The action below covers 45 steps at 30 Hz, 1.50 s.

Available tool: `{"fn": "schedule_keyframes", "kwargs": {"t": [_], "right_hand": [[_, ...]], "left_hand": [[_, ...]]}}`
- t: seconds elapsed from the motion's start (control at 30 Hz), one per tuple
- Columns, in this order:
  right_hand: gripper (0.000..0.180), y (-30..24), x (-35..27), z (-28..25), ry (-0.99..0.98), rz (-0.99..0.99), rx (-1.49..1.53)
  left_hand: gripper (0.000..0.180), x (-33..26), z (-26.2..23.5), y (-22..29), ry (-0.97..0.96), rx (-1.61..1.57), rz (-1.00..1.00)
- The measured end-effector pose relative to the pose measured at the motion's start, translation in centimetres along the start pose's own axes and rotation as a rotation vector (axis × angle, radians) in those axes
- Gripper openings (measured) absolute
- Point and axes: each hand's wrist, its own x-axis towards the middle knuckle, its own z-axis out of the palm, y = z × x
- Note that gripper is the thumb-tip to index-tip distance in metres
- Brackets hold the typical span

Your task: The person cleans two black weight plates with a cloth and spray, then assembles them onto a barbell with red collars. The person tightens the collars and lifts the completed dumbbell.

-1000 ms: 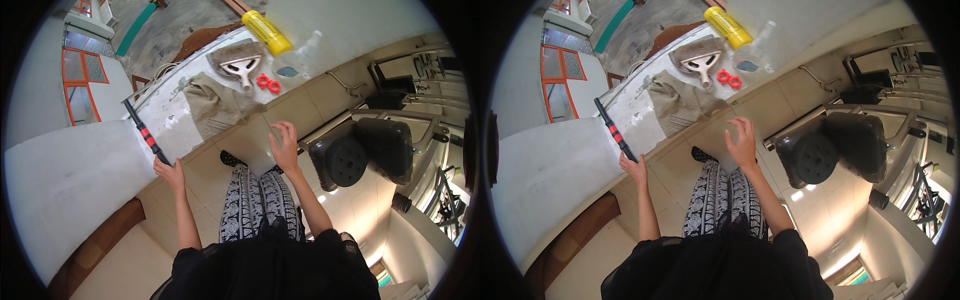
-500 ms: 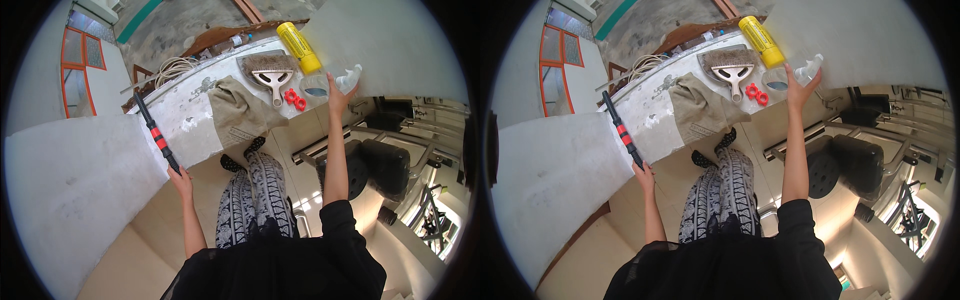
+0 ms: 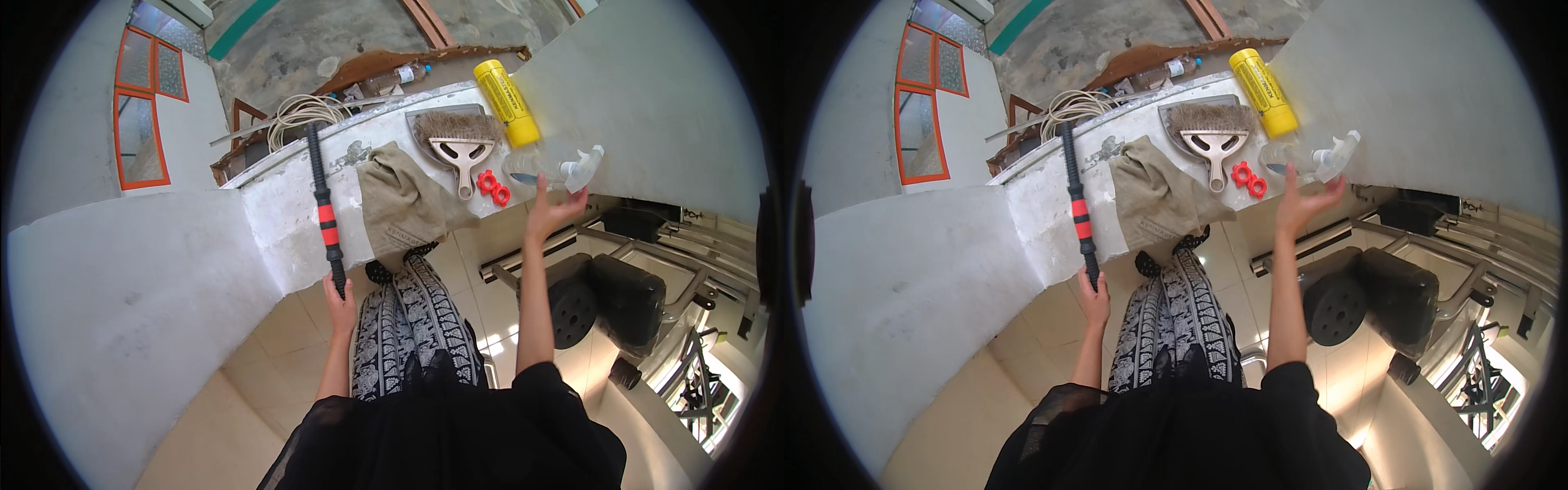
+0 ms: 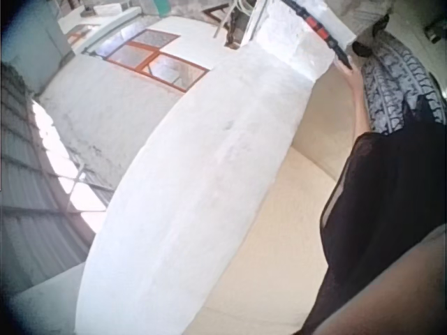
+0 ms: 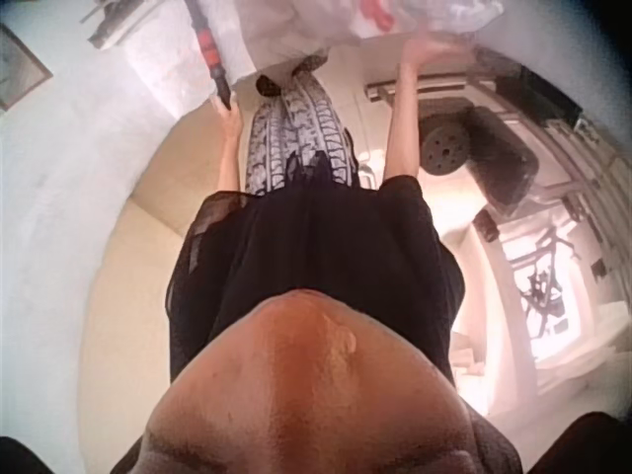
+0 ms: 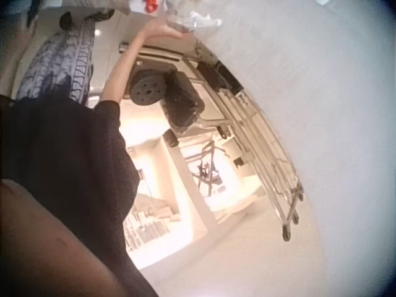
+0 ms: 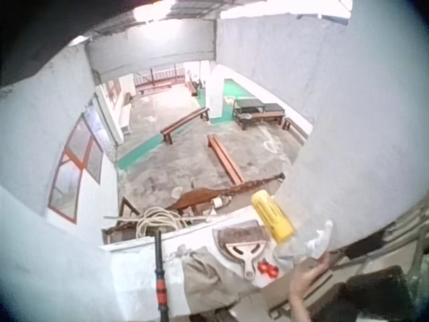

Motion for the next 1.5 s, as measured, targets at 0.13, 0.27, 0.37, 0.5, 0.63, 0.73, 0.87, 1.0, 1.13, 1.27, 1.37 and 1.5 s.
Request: {"fn": "schedule_keyframes", "kwargs": {"t": [0.13,0.27,0.37,0.5,0.63,0.73,0.87,1.0,1.13,1.27,1.37,1.5], "right_hand": [[0.057,0.7,-8.6,-2.1,-0.279,0.036,0.081],[0.053,-1.5,-10.2,1.1,-0.656,-0.38,-0.253],[0.056,-0.9,-7.3,4.3,-0.768,-0.422,-0.39],[0.06,-1.5,-5.4,5.4,-0.936,-0.363,-0.47],[0.066,-1.1,-4.5,5.0,-1.03,-0.386,-0.568],[0.071,-1.4,-4.6,4.6,-1.037,-0.395,-0.588],[0.065,0.2,-4.1,4.7,-0.996,-0.395,-0.482],[0.048,-4.0,-3.8,3.7,-1.067,-0.149,-0.69],[0.037,-1.6,-2.2,4.2,-0.825,-0.384,-0.51],[0.03,-5.2,1.4,4.8,-0.649,-0.545,-0.384],[0.028,-12.7,0.8,3.2,-0.798,-0.359,-0.326],[0.032,-18.5,-4.3,3.6,-1.373,-0.422,-0.321]], "left_hand": [[0.035,-0.8,0.8,0.2,-0.042,0.035,0.062],[0.035,-1.2,0.9,0.0,-0.038,0.026,0.068],[0.035,-1.0,0.6,0.1,-0.046,0.048,0.075],[0.036,-1.1,1.0,-1.4,-0.047,-0.064,-0.049],[0.029,-1.1,0.6,-2.9,-0.166,-0.413,-0.272],[0.026,-1.2,0.0,-2.7,-0.236,-0.567,-0.311],[0.028,-1.7,-0.4,-3.0,-0.273,-0.622,-0.365],[0.032,-2.8,-0.8,-3.9,-0.235,-0.662,-0.407],[0.038,-3.2,-1.0,-4.3,-0.266,-0.647,-0.388],[0.039,-3.5,-1.2,-3.9,-0.16,-0.588,-0.322],[0.041,-3.6,-0.9,-5.5,-0.153,-0.652,-0.378],[0.04,-3.4,-1.7,-4.2,-0.216,-0.86,-0.347]]}}
